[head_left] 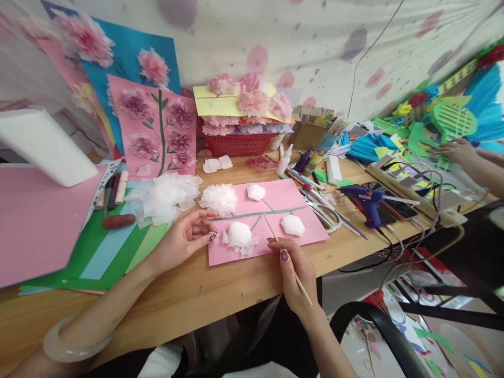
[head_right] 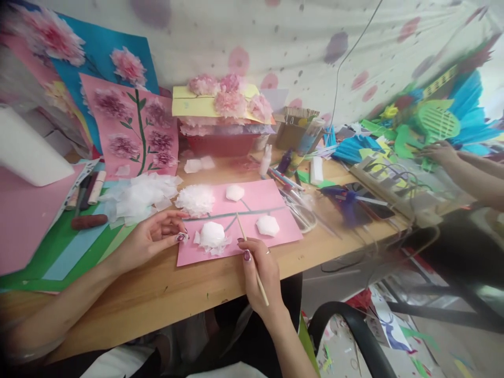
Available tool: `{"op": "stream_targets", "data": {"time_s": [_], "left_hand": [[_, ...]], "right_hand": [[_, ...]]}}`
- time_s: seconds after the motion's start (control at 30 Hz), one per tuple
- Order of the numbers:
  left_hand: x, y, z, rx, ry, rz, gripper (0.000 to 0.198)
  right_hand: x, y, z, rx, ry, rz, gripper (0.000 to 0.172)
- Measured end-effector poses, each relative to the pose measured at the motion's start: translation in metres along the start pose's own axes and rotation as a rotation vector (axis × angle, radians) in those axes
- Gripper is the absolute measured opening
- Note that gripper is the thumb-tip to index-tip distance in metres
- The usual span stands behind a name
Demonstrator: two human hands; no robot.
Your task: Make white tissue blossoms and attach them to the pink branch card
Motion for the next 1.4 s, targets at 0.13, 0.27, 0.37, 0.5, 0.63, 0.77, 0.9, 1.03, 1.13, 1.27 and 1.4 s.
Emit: {"op": "stream_targets", "data": {"time_s": [0.13, 0.27, 0.37, 0.5, 0.63, 0.77, 0.9, 1.03, 1.13, 1.27, 1.4], "left_hand": [[0.002, -0.004, -0.003, 0.021, 0.007, 0.045, 0.042], [-0.002, -0.009, -0.002, 0.071, 0.0, 0.066, 0.048], [-0.006, -0.011, 0.0, 0.093, -0.004, 0.046, 0.054], [-0.01, -0.01, -0.002, 0.096, -0.005, 0.041, 0.057], [-0.011, -0.01, -0.006, 0.076, -0.041, 0.061, 0.054], [-0.013, -0.01, -0.007, 0.061, -0.046, 0.046, 0.053], [-0.016, -0.01, -0.006, 0.062, -0.05, 0.045, 0.052], [-0.017, -0.009, -0.006, 0.083, -0.067, 0.05, 0.053], [-0.018, -0.009, -0.006, 0.105, -0.067, 0.05, 0.052], [-0.019, -0.01, -0.007, 0.119, -0.059, 0.055, 0.051], [-0.021, -0.01, -0.008, 0.129, -0.034, 0.065, 0.05]], "right_hand": [[0.003, -0.001, 0.003, -0.046, -0.021, 0.003, 0.027], [0.004, -0.003, 0.006, -0.058, -0.021, 0.002, 0.029], [0.004, -0.004, 0.008, -0.072, -0.032, 0.018, 0.03], [0.004, -0.002, 0.008, -0.099, -0.05, 0.036, 0.032], [0.003, -0.001, 0.006, -0.127, -0.079, 0.063, 0.031], [0.002, -0.001, 0.004, -0.155, -0.094, 0.063, 0.03], [0.002, -0.001, 0.004, -0.136, -0.092, 0.062, 0.029], [0.002, -0.001, 0.005, -0.128, -0.089, 0.062, 0.028], [0.004, 0.0, -0.001, -0.086, -0.116, 0.077, 0.029], [0.009, -0.002, -0.021, 0.02, -0.193, 0.159, 0.037], [0.01, -0.019, -0.048, 0.083, -0.248, 0.133, 0.047]]}}
Point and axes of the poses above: each hand's wrist, its own y-axis away from the middle knuckle, its own x-axis out of the back of the hand, z = x × y, the point moved 3 cm from there along -y, towards the middle knuckle, and after that the axes turned 10 degrees about z, right-handed, at the moved point
